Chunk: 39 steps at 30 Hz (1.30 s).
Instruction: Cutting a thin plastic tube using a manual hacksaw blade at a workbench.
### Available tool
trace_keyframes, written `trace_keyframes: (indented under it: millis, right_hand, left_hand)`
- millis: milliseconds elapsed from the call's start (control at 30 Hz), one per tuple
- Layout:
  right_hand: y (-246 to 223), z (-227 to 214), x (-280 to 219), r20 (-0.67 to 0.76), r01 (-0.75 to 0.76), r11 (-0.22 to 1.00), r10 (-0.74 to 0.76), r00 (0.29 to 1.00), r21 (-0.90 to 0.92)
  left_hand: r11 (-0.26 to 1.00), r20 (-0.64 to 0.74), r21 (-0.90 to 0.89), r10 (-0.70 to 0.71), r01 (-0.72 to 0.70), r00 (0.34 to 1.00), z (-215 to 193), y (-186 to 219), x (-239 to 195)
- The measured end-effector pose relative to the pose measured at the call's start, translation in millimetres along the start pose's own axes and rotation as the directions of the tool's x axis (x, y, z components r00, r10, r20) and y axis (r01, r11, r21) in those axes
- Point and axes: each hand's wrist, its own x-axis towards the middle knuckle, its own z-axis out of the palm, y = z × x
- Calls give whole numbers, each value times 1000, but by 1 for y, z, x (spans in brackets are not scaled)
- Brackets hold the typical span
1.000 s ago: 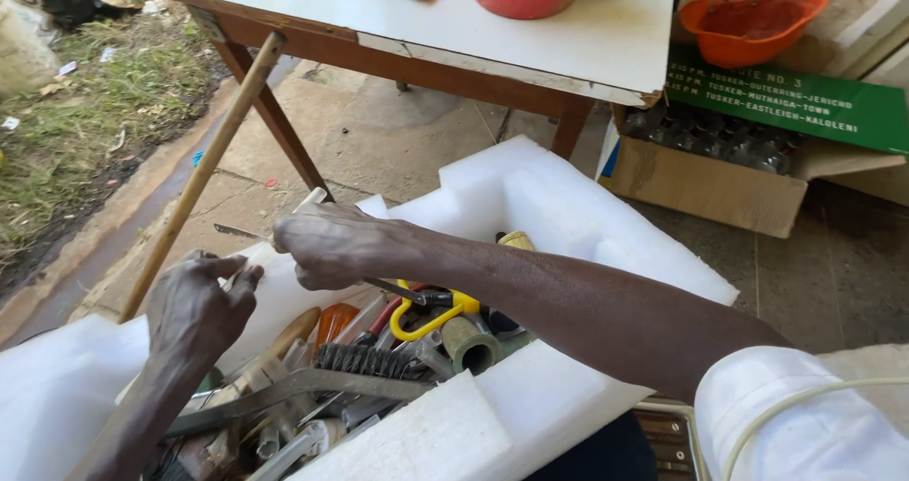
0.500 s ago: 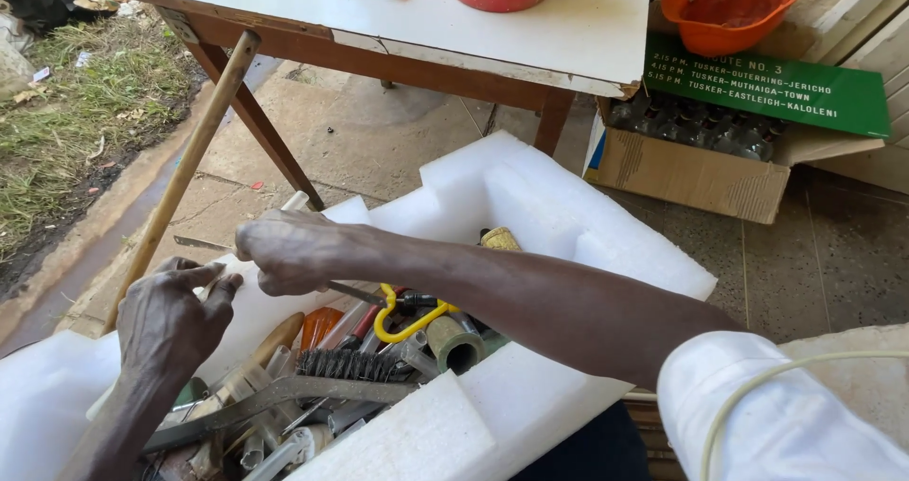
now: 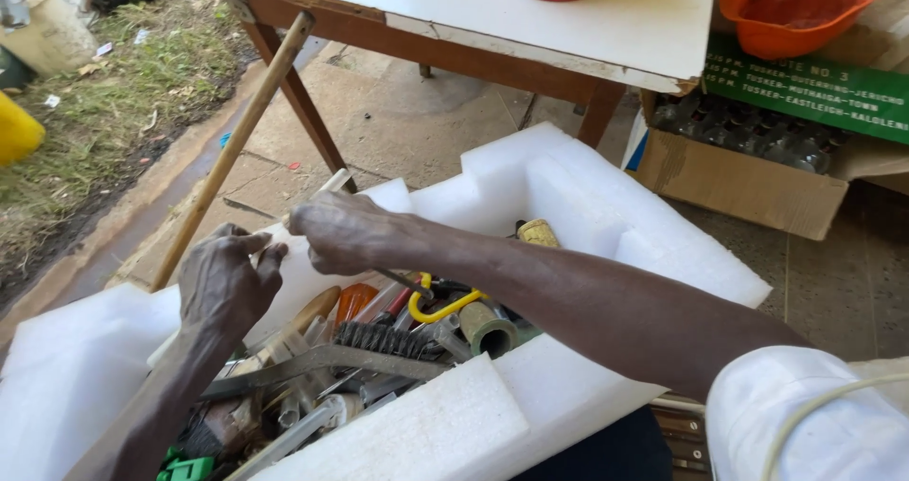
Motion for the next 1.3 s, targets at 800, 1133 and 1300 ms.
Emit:
trace_keyframes:
  millis: [800, 1133, 1300]
  right_hand:
    - [-10, -39, -16, 107, 5, 998, -11, 994, 58]
    - [-6, -5, -1, -7, 15, 999, -15, 1000, 46]
    - [-9, -22, -3, 24, -16, 996, 14, 1000, 90]
  left_hand:
    - [987, 38, -154, -40, 46, 998, -11, 4, 2]
    - [997, 26, -78, -2, 4, 1000, -7, 7, -1]
    - [996, 26, -89, -23, 26, 999, -5, -1, 1]
